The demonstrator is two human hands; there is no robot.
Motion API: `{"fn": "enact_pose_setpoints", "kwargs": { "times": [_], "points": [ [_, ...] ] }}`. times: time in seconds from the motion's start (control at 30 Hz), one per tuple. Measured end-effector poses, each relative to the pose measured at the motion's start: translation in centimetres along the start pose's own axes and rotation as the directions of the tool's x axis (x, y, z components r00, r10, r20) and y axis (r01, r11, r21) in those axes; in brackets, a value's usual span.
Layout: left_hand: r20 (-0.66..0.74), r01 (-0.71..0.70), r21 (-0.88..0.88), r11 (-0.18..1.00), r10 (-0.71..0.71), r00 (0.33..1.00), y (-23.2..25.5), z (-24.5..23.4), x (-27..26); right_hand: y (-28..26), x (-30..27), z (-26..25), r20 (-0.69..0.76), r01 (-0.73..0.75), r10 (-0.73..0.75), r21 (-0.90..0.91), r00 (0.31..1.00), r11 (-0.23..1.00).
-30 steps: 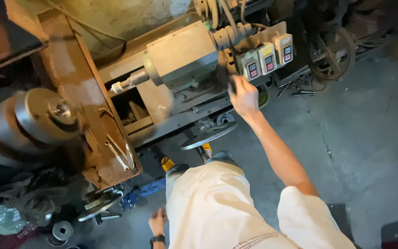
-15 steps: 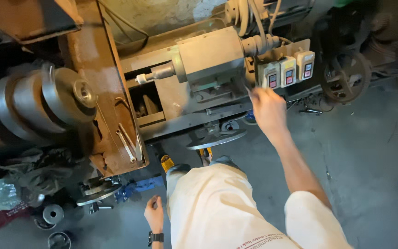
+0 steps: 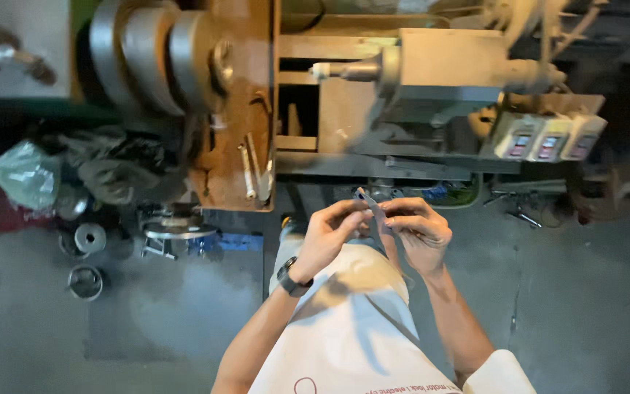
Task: The person operates a metal lathe to machine a cylindrical metal part. They use a file to smooth the surface of the rotating workpiece, then stop the machine to wipe the part with a cloth. The person restarts the lathe and continues filing the metal part before removing it and wiping it clean.
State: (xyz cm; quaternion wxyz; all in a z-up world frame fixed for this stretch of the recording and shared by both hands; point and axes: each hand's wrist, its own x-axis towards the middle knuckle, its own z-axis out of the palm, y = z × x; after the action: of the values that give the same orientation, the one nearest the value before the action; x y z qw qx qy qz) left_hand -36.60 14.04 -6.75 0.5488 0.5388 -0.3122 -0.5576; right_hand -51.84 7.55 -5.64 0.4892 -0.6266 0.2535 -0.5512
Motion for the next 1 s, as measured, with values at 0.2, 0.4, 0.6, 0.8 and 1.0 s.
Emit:
{"fn": "enact_pose_setpoints", "kwargs": {
  "times": [0.2, 0.4, 0.6, 0.8, 1.0],
  "points": [
    [-0.171, -0.023, -0.289, 0.957, -0.028, 0.985, -0.3, -4.5, -0.1, 3.9, -2.7, 3.0, 0.117, -0.162, 0.149, 0.105, 0.982, 0.981],
    [-0.240, -0.027, -0.291, 0.956, -0.046, 0.970, -3.2, -10.9, -1.3, 5.0, -2.9, 9.1, 0.260, -0.727, 0.703, 0.449, 0.662, 0.519],
    [-0.332, -0.056, -0.119, 0.991, 0.014, 0.943, 1.0, -14.4, -1.0, 8.2, -2.4, 13.0, 0.240, -0.841, 0.854, 0.423, 0.463, 0.337],
    [-0.533, -0.013, -0.046, 0.999, -0.013, 0.846, 0.7, -20.4, -1.3, 8.0, 4.2, 16.1, 0.262, -0.897, 0.934, 0.427, 0.243, 0.114],
    [-0.709, 0.031, 0.089, 0.996, 0.041, 0.704, 2.4, -25.2, -1.2, 12.7, 8.8, 16.8, 0.175, -0.885, 0.954, 0.442, 0.245, 0.146]
  ]
}}
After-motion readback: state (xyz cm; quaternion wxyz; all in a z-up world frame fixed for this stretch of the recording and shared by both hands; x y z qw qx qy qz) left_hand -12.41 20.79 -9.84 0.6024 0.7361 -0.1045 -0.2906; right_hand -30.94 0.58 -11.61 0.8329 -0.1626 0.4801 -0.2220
